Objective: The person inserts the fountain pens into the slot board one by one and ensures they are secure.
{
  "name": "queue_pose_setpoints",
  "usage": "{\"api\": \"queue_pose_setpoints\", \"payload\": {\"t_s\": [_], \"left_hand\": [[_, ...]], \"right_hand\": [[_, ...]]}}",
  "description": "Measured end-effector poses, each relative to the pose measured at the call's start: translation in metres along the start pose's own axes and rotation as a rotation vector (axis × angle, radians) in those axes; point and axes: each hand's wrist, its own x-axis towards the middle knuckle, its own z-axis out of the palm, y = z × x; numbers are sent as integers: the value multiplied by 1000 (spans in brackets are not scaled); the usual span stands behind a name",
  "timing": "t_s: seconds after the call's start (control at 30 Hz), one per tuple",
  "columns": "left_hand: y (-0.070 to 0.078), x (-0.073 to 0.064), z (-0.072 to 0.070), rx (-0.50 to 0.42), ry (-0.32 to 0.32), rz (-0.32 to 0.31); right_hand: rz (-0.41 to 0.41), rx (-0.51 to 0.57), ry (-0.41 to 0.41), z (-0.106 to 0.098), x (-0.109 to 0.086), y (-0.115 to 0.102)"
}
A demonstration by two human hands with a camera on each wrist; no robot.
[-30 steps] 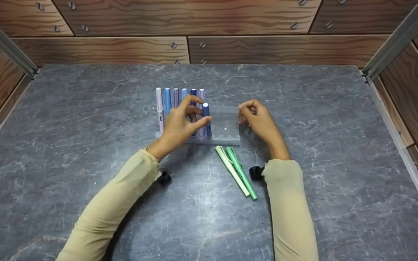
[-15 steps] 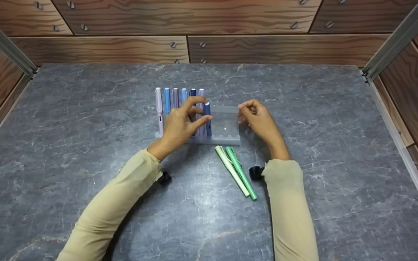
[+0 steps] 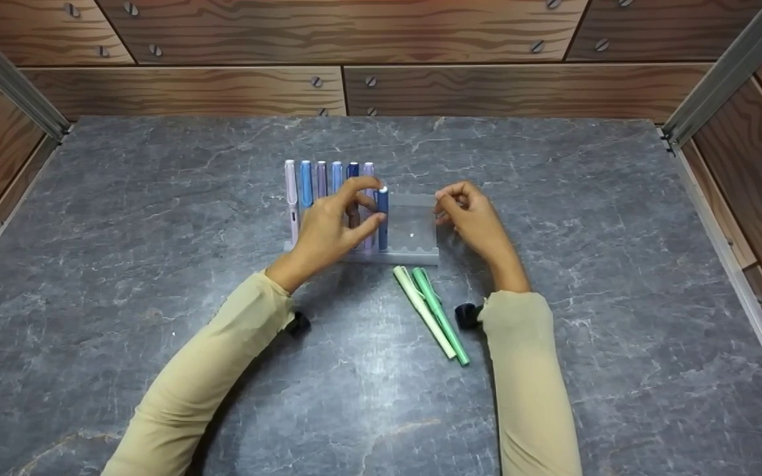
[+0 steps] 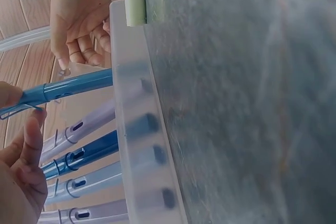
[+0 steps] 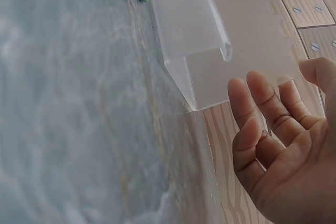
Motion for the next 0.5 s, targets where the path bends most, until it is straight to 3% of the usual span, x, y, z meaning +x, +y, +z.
{"api": "queue_pose_setpoints", "payload": {"t_s": [0.5], "left_hand": [[3,2,2,45,-12,-41]], "right_hand": [[12,5,-10,-2,0,1]]}}
